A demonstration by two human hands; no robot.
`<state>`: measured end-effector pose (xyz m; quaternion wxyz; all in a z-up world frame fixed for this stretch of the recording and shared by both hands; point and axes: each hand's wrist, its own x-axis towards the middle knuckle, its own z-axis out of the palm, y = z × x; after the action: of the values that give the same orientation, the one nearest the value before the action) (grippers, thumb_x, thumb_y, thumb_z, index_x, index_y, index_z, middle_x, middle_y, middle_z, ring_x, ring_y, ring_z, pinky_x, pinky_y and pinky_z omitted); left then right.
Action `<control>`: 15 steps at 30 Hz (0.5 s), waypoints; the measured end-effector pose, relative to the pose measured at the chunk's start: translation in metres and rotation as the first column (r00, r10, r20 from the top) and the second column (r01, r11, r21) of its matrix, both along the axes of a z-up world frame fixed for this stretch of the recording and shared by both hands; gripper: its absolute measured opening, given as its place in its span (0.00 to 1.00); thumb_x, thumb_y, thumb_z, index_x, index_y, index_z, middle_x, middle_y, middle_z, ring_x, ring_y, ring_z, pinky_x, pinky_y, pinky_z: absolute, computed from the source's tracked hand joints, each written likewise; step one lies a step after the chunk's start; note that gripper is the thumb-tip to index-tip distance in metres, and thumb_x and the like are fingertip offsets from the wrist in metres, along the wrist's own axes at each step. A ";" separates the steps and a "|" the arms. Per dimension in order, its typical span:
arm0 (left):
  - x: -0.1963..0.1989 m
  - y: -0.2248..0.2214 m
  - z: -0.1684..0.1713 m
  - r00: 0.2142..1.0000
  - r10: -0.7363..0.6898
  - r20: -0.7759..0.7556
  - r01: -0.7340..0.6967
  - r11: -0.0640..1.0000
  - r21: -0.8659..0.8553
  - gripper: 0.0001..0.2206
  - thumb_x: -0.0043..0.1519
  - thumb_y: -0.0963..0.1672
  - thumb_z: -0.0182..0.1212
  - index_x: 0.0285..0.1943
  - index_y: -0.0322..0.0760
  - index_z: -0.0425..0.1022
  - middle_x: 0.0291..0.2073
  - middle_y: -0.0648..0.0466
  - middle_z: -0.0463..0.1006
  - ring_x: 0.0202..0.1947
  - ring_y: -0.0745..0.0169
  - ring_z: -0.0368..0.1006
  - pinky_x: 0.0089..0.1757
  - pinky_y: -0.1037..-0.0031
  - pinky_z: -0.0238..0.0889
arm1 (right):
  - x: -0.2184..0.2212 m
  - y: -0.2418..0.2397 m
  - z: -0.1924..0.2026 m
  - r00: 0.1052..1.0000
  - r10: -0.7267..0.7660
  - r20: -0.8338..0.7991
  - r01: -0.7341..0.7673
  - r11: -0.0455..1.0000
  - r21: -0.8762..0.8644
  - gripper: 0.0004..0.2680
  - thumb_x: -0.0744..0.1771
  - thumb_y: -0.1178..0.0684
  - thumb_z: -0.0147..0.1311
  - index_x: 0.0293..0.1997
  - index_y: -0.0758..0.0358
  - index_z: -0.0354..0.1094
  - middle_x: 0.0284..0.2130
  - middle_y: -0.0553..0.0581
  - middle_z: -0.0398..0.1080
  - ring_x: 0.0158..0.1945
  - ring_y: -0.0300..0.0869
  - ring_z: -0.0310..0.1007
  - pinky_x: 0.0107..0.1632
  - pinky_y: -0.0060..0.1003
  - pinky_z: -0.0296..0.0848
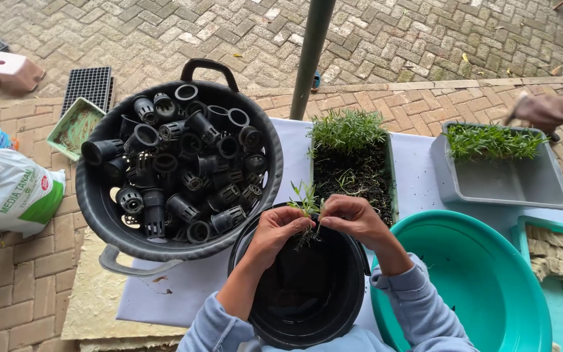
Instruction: Separating and cleaning plant seedlings from a grow tray and preparing them for hydroponic planting.
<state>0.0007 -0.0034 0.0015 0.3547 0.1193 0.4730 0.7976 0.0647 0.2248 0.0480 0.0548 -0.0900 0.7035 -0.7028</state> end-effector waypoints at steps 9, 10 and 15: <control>0.000 0.000 -0.018 0.999 0.000 0.037 -0.002 0.999 0.052 0.06 0.62 0.40 0.68 0.44 0.29 0.80 0.37 0.54 0.83 0.37 0.72 0.77 0.42 0.80 0.70 | -0.002 -0.022 -0.018 0.987 -0.157 0.017 0.157 0.988 0.004 0.02 0.66 0.62 0.63 0.38 0.69 0.76 0.35 0.50 0.69 0.37 0.31 0.67 0.38 0.27 0.66; 0.001 -0.001 -0.019 0.999 -0.009 0.036 0.007 0.999 0.053 0.06 0.62 0.40 0.68 0.44 0.29 0.80 0.37 0.54 0.83 0.37 0.72 0.77 0.42 0.80 0.70 | -0.002 -0.024 -0.019 0.986 -0.165 0.017 0.165 0.986 0.005 0.02 0.66 0.62 0.63 0.38 0.69 0.76 0.35 0.50 0.69 0.37 0.31 0.67 0.38 0.27 0.66; 0.001 -0.002 -0.004 0.999 -0.043 0.019 0.042 0.997 0.061 0.05 0.61 0.39 0.69 0.42 0.30 0.79 0.36 0.54 0.83 0.37 0.71 0.77 0.43 0.80 0.70 | 0.001 -0.021 -0.025 0.993 -0.092 0.068 0.105 0.967 -0.232 0.03 0.67 0.61 0.62 0.43 0.67 0.74 0.37 0.48 0.70 0.42 0.31 0.71 0.46 0.27 0.72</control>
<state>0.0018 -0.0056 -0.0028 0.3725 0.1321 0.4424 0.8050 0.0658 0.2036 0.0227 0.0285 -0.0408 0.6172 -0.7853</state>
